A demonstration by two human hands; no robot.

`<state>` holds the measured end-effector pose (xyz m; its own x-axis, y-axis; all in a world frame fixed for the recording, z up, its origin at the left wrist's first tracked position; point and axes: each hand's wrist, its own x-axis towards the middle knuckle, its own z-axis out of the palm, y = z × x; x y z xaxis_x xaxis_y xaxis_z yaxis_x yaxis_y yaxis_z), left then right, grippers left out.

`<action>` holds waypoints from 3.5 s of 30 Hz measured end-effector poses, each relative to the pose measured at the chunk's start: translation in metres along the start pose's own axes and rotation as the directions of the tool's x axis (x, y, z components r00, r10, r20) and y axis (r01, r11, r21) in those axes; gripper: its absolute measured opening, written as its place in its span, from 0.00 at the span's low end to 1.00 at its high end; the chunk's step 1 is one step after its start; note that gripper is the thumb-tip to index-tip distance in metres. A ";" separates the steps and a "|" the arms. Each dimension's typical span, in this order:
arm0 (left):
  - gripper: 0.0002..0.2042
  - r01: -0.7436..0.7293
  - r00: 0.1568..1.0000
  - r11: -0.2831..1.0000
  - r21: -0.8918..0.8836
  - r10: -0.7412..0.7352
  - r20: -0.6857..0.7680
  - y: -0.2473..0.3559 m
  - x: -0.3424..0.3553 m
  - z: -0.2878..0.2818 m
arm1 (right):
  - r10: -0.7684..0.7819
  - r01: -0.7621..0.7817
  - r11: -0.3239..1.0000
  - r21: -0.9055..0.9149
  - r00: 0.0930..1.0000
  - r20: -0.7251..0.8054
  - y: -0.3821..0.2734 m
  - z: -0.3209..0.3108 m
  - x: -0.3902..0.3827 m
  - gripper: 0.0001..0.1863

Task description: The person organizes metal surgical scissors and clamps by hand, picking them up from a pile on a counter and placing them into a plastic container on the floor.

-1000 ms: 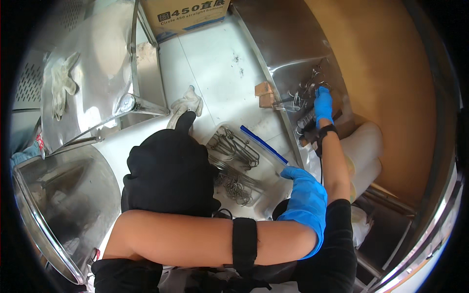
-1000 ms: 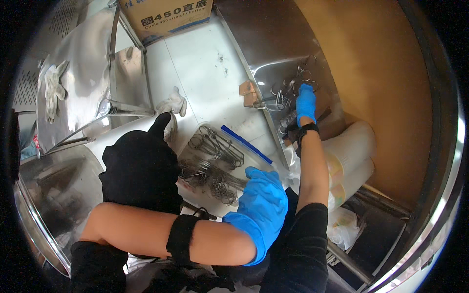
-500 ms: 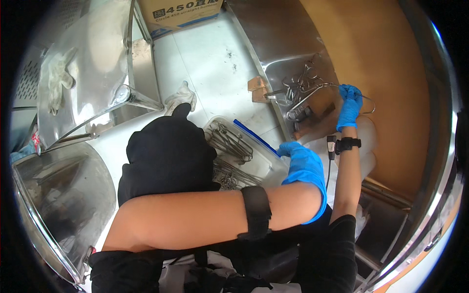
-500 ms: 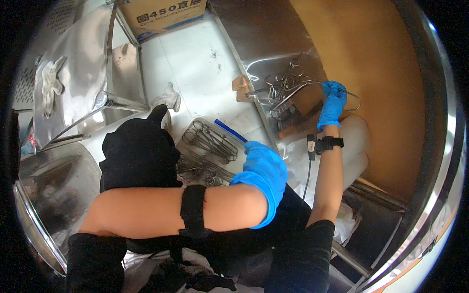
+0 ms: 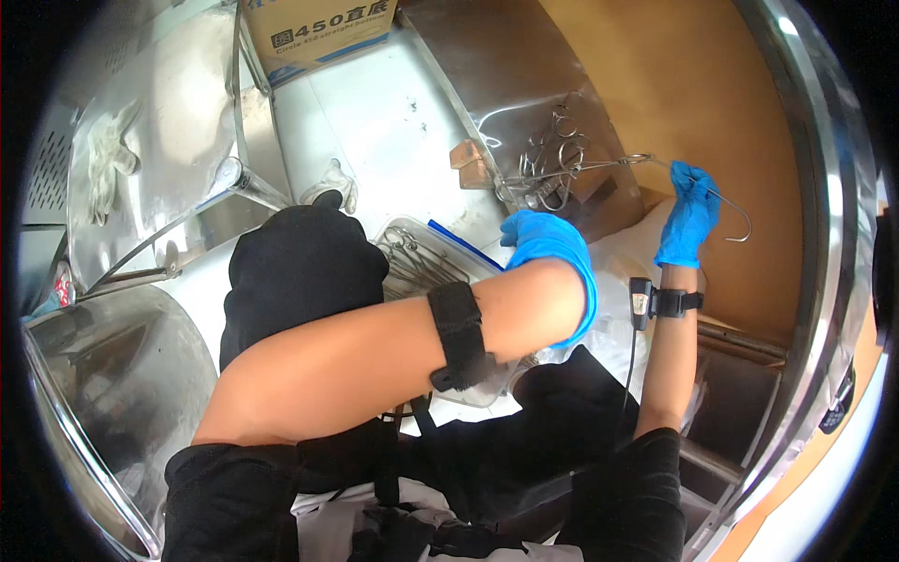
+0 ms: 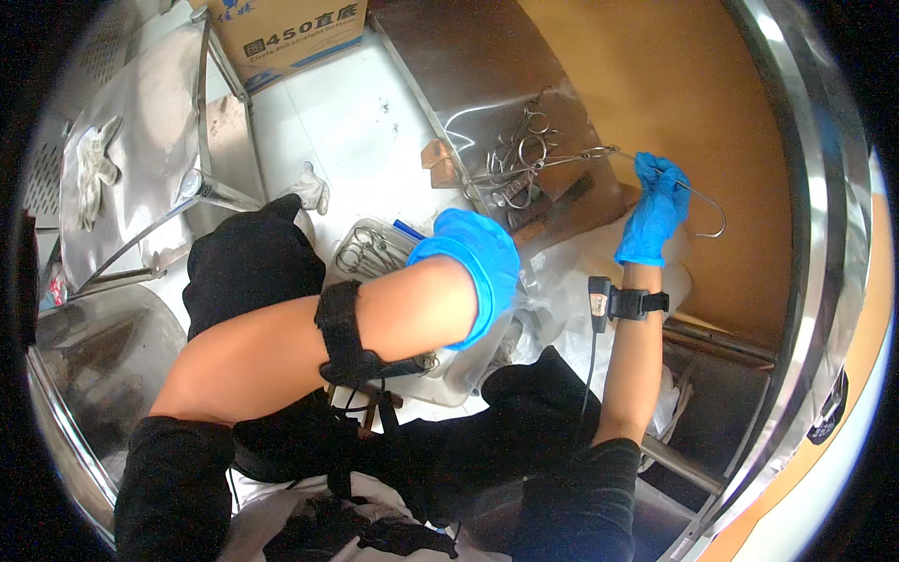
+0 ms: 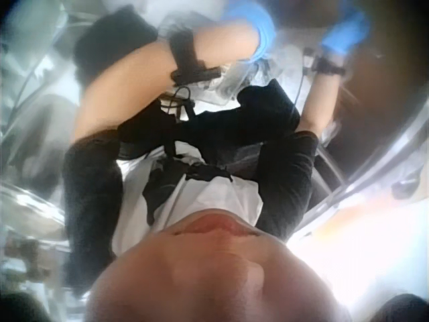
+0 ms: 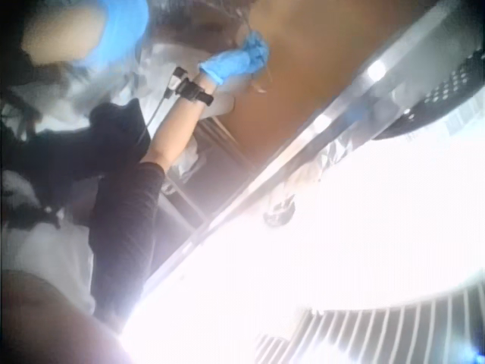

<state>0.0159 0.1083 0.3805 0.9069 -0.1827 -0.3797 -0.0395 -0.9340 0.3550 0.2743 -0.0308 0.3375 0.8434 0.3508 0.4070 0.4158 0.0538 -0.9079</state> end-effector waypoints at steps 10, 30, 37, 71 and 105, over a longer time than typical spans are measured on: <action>0.08 -0.156 0.978 0.978 0.140 0.172 -0.115 -0.022 -0.008 -0.006 | -0.050 0.058 0.996 0.071 0.992 -0.112 -0.045 -0.044 -0.049 0.09; 0.24 -0.185 0.953 0.926 -0.330 0.086 -0.291 0.016 0.038 0.082 | 0.086 0.011 0.940 0.340 0.960 -0.267 -0.138 -0.046 -0.197 0.11; 0.14 -0.233 0.965 0.862 -0.449 0.148 -0.218 0.019 0.032 0.085 | 0.210 -0.104 0.864 0.492 0.963 -0.166 -0.132 -0.049 -0.207 0.11; 0.16 -0.225 0.861 0.923 -0.311 0.040 -0.506 0.024 0.006 0.048 | 0.713 -0.650 0.497 0.576 0.683 0.156 -0.083 -0.036 -0.209 0.13; 0.11 -0.295 0.948 0.447 -0.844 0.029 -0.316 0.023 -0.022 0.005 | 0.365 -0.400 0.915 -0.051 0.768 0.526 -0.078 0.008 -0.213 0.17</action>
<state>-0.0066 0.0893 0.3931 0.9915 -0.1033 -0.0795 0.0687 -0.1049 0.9921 0.0588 -0.1020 0.3209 0.6210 0.7805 -0.0715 0.0610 -0.1390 -0.9884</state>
